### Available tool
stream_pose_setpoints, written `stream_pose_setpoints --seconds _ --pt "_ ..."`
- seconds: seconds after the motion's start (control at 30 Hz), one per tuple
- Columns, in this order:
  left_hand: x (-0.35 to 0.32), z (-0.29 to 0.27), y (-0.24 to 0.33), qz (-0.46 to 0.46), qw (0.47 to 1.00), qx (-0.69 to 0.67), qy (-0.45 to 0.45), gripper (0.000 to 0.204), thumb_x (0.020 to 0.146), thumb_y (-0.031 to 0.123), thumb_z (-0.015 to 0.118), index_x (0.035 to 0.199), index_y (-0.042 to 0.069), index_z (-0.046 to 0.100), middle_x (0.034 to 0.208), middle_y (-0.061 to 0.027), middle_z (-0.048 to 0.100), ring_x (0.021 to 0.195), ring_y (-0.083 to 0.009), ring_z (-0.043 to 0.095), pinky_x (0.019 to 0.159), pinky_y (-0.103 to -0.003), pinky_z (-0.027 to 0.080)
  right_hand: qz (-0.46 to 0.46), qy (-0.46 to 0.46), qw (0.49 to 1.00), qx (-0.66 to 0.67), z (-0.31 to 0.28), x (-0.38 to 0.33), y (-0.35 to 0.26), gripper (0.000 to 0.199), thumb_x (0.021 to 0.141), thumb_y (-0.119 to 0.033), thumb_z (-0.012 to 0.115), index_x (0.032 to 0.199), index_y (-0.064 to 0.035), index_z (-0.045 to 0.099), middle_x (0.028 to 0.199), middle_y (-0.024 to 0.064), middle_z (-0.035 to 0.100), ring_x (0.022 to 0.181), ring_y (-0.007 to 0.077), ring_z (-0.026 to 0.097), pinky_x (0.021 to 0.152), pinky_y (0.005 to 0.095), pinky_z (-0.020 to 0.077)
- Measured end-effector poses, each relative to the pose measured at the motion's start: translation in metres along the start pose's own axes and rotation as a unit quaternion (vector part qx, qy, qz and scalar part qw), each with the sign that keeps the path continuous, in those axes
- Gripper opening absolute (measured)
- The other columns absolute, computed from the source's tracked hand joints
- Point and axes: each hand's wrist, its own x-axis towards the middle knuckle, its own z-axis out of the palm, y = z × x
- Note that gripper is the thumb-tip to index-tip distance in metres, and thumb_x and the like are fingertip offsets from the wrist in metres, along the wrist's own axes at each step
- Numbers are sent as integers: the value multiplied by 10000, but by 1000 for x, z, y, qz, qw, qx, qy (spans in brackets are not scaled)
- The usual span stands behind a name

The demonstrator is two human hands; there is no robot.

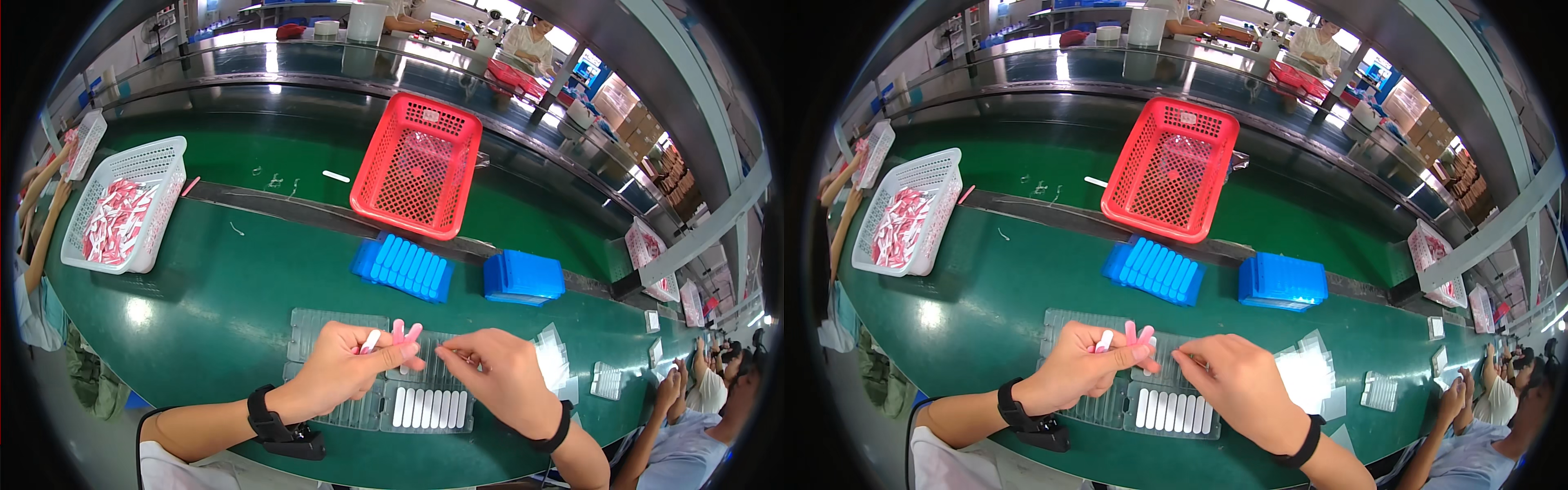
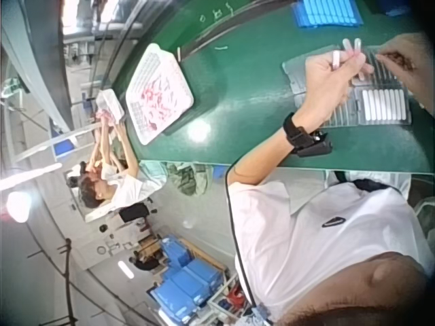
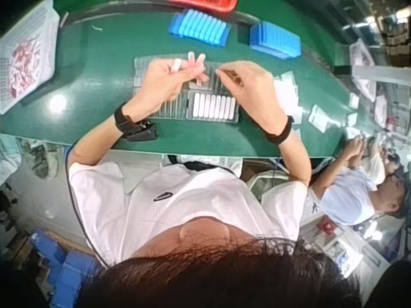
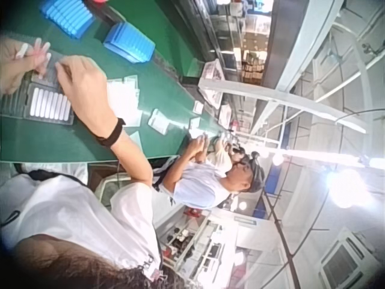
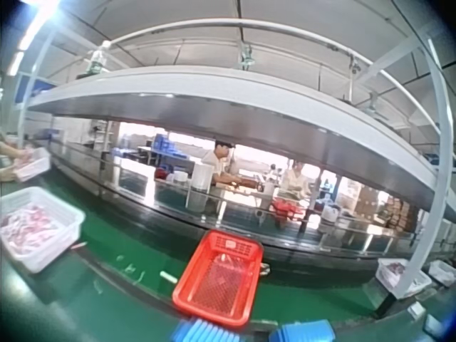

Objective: The person is seen assembling small pink and blue components into clear plastic trays at a factory workbench.

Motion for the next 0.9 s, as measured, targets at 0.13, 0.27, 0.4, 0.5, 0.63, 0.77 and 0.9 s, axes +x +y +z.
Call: stream_pose_setpoints --seconds 0.13,0.27,0.4,0.5,0.63,0.77,0.9 --pt "2 -3 -3 7 1000 -21 12 252 980 216 691 950 -24 761 825 -48 740 429 10 325 372 -216 237 -168 20 974 -152 23 -3 13 103 799 -95 789 842 -57 703 671 40 575 606 219 582 524 348 492" --pt "1 -1 -2 9 1000 -27 4 269 986 223 682 956 -34 756 787 -27 717 427 7 310 376 -212 228 -174 -21 969 -172 34 -7 12 127 799 -143 809 843 -52 733 665 41 538 592 211 559 523 348 476" --pt "1 -5 0 -5 1000 -17 -5 257 988 220 677 982 -25 753 852 -55 742 433 10 319 376 -202 230 -151 -42 979 -130 37 -6 9 203 811 -207 810 905 -43 736 675 43 547 603 211 561 529 348 474" --pt "2 -5 -1 20 999 -31 5 250 989 214 672 998 -22 753 895 -72 753 435 12 326 375 -202 229 -100 -88 987 -89 35 -5 1 337 800 -276 823 1010 -29 730 676 51 539 607 218 559 539 355 478" --pt "2 -4 1 22 999 -30 -2 245 988 206 672 1003 -24 754 900 -68 753 433 13 329 377 -207 225 -108 -87 981 -135 31 -8 -3 552 751 -383 851 1132 -12 702 761 64 556 698 241 577 580 360 492" --pt "-1 -1 4 -1 1000 -23 -4 249 983 199 683 962 -39 754 831 -66 735 429 6 314 381 -219 218 -85 -111 975 -172 25 -2 -1 697 776 -480 812 1231 21 650 880 89 555 831 249 581 673 351 532" --pt "-1 0 1 -11 1000 -13 1 252 976 195 697 961 -51 752 692 -15 658 422 0 286 388 -232 197 -65 -125 982 -130 9 2 0 715 775 -481 817 1254 17 631 924 102 548 860 256 567 715 350 529"
